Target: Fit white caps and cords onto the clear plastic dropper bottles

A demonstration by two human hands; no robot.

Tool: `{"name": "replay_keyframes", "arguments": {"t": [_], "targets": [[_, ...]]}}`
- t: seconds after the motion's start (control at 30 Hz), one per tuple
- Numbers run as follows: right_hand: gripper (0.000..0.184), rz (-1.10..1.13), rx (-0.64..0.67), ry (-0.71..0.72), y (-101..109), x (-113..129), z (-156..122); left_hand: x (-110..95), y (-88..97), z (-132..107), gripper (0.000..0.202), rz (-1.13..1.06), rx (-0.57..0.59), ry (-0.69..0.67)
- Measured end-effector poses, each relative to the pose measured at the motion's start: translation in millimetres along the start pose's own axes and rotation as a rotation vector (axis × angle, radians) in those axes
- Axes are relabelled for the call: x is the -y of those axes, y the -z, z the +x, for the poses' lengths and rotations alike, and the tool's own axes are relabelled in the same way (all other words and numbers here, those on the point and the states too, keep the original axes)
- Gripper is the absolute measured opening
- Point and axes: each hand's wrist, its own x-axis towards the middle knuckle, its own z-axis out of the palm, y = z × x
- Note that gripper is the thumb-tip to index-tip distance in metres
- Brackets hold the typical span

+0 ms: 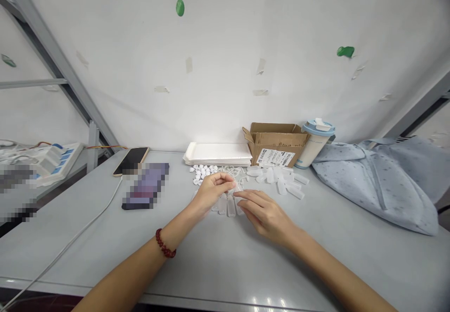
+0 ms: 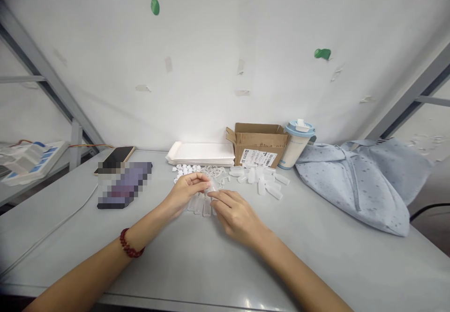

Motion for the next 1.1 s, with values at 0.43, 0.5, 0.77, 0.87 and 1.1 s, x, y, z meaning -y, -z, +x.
{"name": "replay_keyframes", "arguments": {"t": [0.43,0.5,0.77,0.87,1.1], "targets": [[0.027,-0.045,-0.029,-0.158,-3.7,-1.7,-3.6,0.8,2.8,1.9,0.018,-0.094,-0.009,0.028],[0.03,-0.037,0.003,-0.169,-2.7,-1.7,-3.0,1.1,3.0,1.9,0.017,-0.109,0.002,0.026],[0.026,-0.068,0.03,-0.145,-2.0,0.2,-2.8,-0.2,1.2,0.5,0.016,-0.145,0.044,0.006],[0.025,-0.056,0.041,-0.156,-1.5,0.1,-2.8,-1.3,0.7,-0.1,0.016,-0.154,0.065,0.012],[0.024,0.002,0.042,-0.178,1.5,3.0,-0.8,-0.3,1.6,-0.3,0.017,-0.196,0.11,0.032]]}}
